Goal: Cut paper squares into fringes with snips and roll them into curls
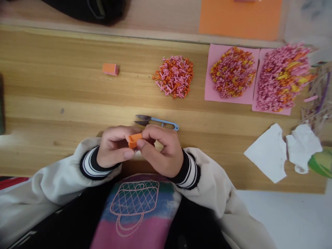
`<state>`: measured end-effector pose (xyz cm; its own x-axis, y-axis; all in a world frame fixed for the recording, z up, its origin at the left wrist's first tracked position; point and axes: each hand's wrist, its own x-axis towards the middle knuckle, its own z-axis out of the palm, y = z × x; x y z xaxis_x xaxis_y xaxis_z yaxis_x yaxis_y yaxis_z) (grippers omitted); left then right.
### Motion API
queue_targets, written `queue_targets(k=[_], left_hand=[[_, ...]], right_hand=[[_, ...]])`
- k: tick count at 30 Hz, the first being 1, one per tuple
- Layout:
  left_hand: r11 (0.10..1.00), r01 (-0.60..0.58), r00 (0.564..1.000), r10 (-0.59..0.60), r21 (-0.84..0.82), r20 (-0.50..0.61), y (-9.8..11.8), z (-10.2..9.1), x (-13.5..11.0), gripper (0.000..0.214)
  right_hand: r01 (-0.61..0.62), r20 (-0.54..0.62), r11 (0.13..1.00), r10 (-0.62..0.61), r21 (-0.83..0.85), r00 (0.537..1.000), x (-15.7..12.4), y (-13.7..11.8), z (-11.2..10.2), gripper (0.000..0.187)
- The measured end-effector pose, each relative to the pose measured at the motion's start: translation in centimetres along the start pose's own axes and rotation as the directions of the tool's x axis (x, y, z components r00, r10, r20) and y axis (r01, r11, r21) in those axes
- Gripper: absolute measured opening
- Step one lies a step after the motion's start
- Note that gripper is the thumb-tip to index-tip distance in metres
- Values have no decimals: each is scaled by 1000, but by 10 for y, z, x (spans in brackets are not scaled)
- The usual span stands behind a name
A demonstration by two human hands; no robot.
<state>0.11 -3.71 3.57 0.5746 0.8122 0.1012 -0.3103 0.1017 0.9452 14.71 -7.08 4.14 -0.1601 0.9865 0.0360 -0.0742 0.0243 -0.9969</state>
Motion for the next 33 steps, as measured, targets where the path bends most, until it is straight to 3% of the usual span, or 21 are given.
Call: queue_targets(k=[11, 27, 33], left_hand=[[993, 15, 998, -22, 119, 61, 6, -5, 0, 25], [999, 37, 998, -37, 3, 55, 0, -7, 1, 38], [996, 87, 993, -88, 15, 79, 4, -8, 2, 37]], right_hand=[[54, 10, 999, -54, 2, 998, 0, 0, -1, 24], [105, 101, 991, -96, -83, 990, 2, -3, -2, 20], [87, 69, 993, -81, -84, 994, 1, -4, -2, 19]])
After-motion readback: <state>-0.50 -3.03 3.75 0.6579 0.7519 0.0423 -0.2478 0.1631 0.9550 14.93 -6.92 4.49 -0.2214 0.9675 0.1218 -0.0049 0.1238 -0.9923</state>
